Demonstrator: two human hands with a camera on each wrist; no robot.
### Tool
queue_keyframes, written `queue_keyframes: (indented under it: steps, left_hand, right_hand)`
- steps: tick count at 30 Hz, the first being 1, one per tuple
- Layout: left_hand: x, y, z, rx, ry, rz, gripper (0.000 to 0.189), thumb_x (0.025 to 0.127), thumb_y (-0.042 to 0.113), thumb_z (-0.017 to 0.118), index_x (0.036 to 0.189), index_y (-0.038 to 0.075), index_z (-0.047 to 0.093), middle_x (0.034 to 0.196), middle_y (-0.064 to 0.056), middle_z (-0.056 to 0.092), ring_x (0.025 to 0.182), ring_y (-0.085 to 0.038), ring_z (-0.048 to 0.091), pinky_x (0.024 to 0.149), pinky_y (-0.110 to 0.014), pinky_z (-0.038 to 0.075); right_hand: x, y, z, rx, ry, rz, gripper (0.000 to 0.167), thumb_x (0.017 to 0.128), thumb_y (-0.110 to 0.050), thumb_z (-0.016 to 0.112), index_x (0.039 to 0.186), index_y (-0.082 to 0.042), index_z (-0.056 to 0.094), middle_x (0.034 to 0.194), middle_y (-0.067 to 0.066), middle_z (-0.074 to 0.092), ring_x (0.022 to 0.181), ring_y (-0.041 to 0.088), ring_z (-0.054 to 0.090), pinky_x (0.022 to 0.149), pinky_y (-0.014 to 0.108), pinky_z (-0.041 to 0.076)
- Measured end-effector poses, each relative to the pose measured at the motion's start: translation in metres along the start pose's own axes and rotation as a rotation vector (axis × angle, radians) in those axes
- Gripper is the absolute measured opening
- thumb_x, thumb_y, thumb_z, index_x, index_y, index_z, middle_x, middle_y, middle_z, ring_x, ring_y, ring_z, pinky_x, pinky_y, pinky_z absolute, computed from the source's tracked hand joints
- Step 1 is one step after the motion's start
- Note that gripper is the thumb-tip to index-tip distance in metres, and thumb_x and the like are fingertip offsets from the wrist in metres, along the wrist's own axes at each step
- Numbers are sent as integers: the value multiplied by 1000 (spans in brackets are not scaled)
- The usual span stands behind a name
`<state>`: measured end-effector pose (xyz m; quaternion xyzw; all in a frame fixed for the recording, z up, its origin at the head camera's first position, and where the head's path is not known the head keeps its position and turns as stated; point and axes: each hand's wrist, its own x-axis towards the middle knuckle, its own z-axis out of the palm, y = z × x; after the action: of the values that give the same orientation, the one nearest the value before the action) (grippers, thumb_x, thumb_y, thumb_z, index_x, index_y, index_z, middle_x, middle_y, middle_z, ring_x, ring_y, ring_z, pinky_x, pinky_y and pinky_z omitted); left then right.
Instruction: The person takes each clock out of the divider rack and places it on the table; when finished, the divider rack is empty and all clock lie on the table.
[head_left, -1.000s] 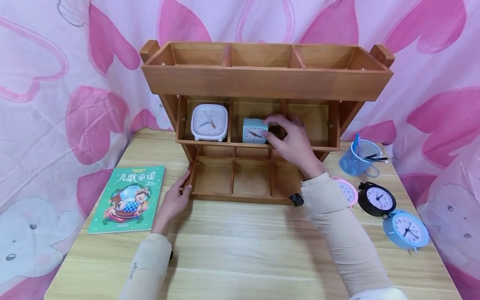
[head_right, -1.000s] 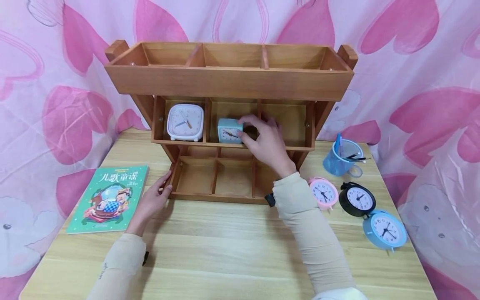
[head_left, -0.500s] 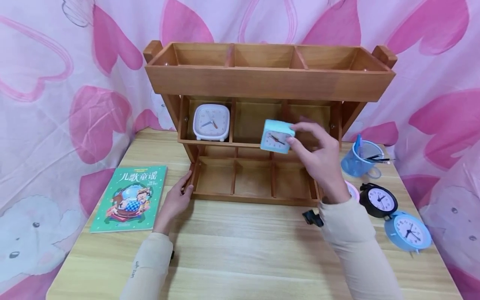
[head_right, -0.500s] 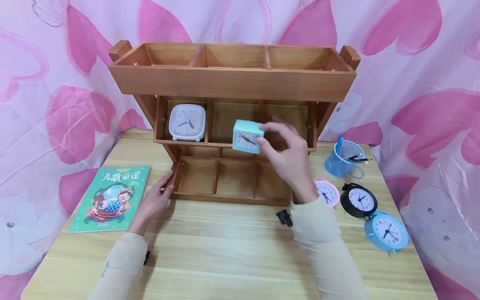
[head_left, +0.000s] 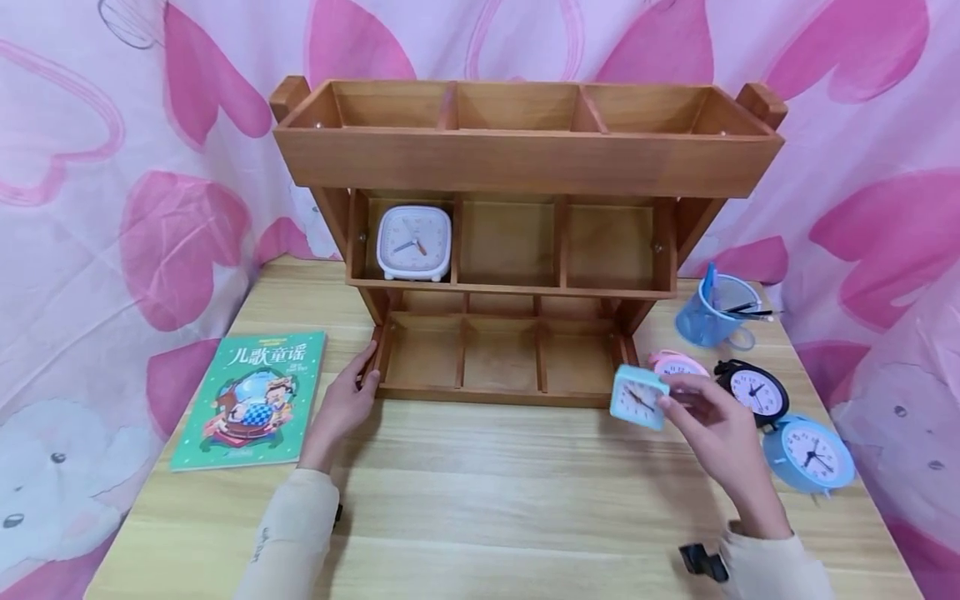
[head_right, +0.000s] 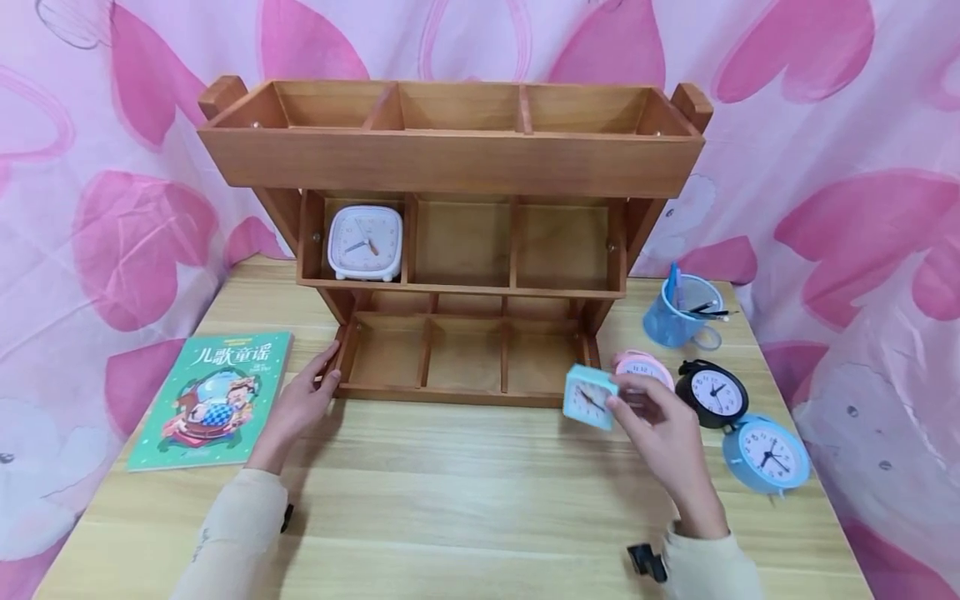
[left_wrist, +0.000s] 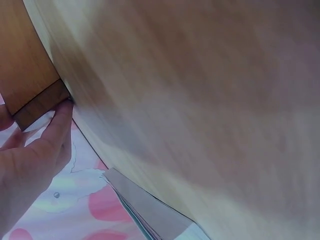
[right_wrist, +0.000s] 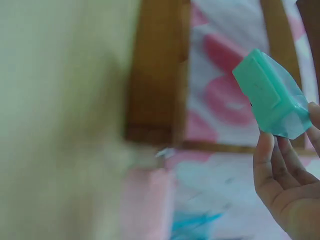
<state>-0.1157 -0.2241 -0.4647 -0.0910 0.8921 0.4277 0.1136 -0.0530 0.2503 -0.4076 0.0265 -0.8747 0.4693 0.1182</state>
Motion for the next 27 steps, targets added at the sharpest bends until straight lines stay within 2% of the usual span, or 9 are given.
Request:
queue_keyframes:
  steps: [3, 5, 9, 12, 16, 18, 23, 27]
  left_hand:
    - [0, 1, 0, 1, 2, 17, 55, 107, 28, 39, 159, 33, 21, 162, -16, 24, 147, -40, 25, 117, -57, 25]
    - [0, 1, 0, -1, 1, 16, 55, 107, 27, 39, 159, 33, 21, 162, -17, 24, 147, -40, 25, 117, -57, 25]
    - [-1, 2, 0, 2, 5, 14, 55, 107, 27, 39, 159, 32, 21, 163, -16, 23, 147, -39, 24, 117, -56, 25]
    - [-1, 2, -1, 5, 8, 19, 55, 107, 27, 38, 159, 32, 21, 163, -15, 23, 147, -39, 24, 117, -56, 25]
    - [-1, 2, -1, 2, 3, 25, 55, 107, 26, 38, 159, 31, 21, 163, -16, 23, 147, -40, 24, 117, -56, 25]
    - [-1, 3, -1, -1, 1, 24, 55, 107, 26, 39, 159, 30, 21, 163, -16, 23, 147, -40, 25, 117, -56, 26]
    - [-2, 4, -2, -7, -2, 25, 54, 108, 26, 39, 159, 29, 22, 162, -17, 24, 146, -40, 27, 116, -56, 27]
    - [-1, 2, -2, -7, 2, 28, 54, 108, 26, 39, 159, 29, 22, 163, -16, 23, 146, -40, 27, 116, -56, 28]
  right_hand:
    - [-17, 24, -6, -56, -14, 61, 26, 90, -8, 72, 116, -4, 68, 101, -19, 63, 86, -6, 62, 73, 8, 50]
    - [-24, 39, -9, -75, -30, 73, 24, 90, -5, 72, 114, -2, 69, 98, -17, 64, 84, -5, 62, 72, 9, 50]
    - [-31, 66, -16, -90, -79, 101, 25, 91, -5, 70, 115, 0, 68, 97, -15, 65, 83, -6, 62, 68, 13, 53]
    - [-32, 80, -22, -89, -121, 136, 27, 93, -6, 67, 119, 2, 65, 98, -6, 69, 82, -5, 62, 65, 18, 56]
    - [-28, 88, -30, -132, -187, 192, 32, 97, -10, 62, 127, 2, 61, 104, 19, 71, 78, -4, 62, 62, 22, 57]
    - [-26, 89, -33, -167, -224, 233, 35, 99, -14, 60, 131, 0, 59, 108, 26, 69, 75, -2, 63, 61, 24, 57]
    - [-23, 89, -41, -246, -289, 323, 43, 101, -24, 58, 135, 1, 57, 109, 26, 69, 70, 5, 65, 60, 24, 56]
    - [-21, 90, -42, -282, -291, 332, 44, 101, -29, 58, 135, -1, 59, 109, 25, 70, 71, 6, 65, 61, 23, 54]
